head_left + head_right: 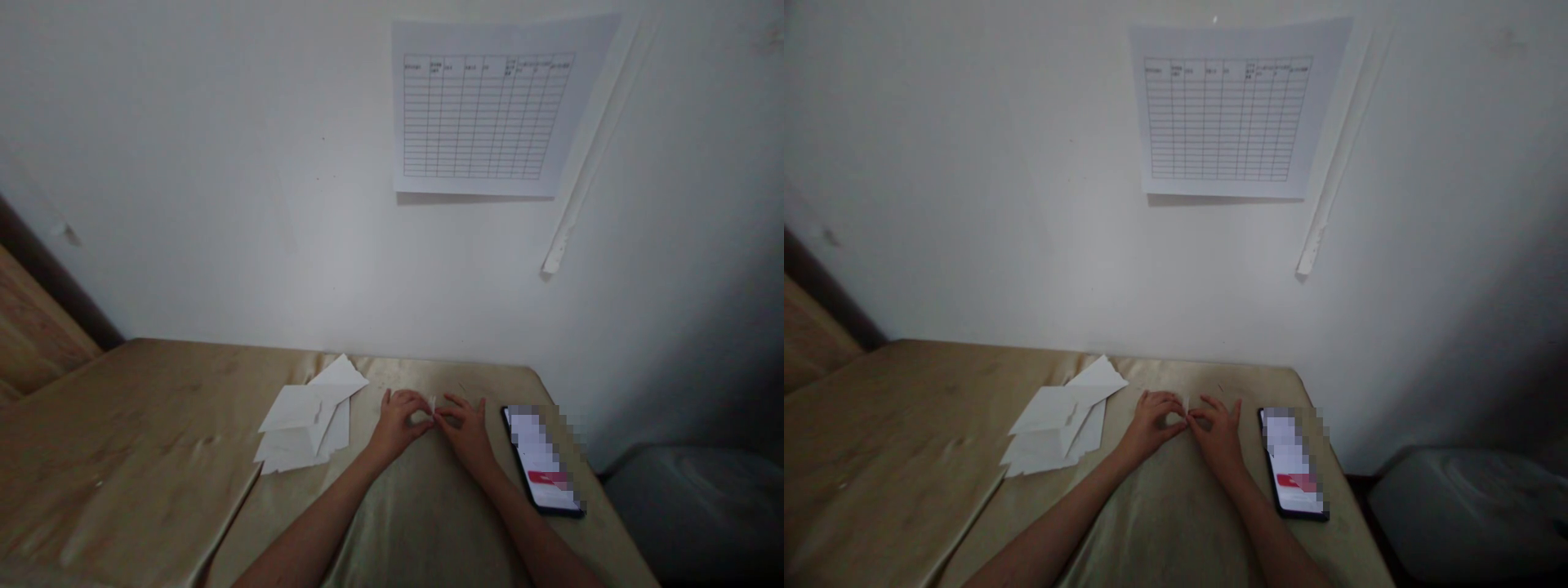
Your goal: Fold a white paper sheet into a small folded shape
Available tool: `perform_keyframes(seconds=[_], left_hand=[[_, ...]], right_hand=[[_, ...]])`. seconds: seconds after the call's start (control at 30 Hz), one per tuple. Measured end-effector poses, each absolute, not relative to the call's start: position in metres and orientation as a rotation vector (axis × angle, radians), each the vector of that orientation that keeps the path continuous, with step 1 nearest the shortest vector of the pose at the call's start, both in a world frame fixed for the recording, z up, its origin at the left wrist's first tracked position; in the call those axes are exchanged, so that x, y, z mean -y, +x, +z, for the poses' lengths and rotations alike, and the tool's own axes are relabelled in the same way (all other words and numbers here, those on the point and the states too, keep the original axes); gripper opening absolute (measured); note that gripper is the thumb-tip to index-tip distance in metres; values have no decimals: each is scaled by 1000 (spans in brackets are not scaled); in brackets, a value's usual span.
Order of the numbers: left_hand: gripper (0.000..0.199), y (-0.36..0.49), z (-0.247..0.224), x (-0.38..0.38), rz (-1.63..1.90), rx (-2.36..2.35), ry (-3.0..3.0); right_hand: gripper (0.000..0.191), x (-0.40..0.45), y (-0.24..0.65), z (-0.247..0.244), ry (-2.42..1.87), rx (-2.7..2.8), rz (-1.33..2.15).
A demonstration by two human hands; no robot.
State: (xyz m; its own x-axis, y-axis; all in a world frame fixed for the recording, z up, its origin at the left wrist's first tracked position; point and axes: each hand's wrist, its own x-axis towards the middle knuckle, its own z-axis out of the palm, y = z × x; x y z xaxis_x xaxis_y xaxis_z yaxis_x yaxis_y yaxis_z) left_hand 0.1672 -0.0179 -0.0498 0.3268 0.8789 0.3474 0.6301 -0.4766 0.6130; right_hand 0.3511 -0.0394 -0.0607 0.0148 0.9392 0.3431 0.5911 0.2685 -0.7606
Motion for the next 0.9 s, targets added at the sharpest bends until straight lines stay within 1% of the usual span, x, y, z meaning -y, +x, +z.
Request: perform_keyframes(seconds=[0.17, 0.4, 0.63, 0.9], left_hand=[[18, 167, -51, 18, 919, -1351, 2243], [8, 167, -53, 15, 945, -1333, 2179], [11, 169, -47, 16, 948, -1346, 2157], [12, 168, -54, 15, 1012, -1337, 2237]], right_hand=[[13, 41, 350, -60, -1447, 1672, 534], [13, 40, 351, -58, -1454, 1685, 559], [15, 39, 351, -60, -1461, 1681, 511], [12, 39, 350, -60, -1463, 1711, 385]])
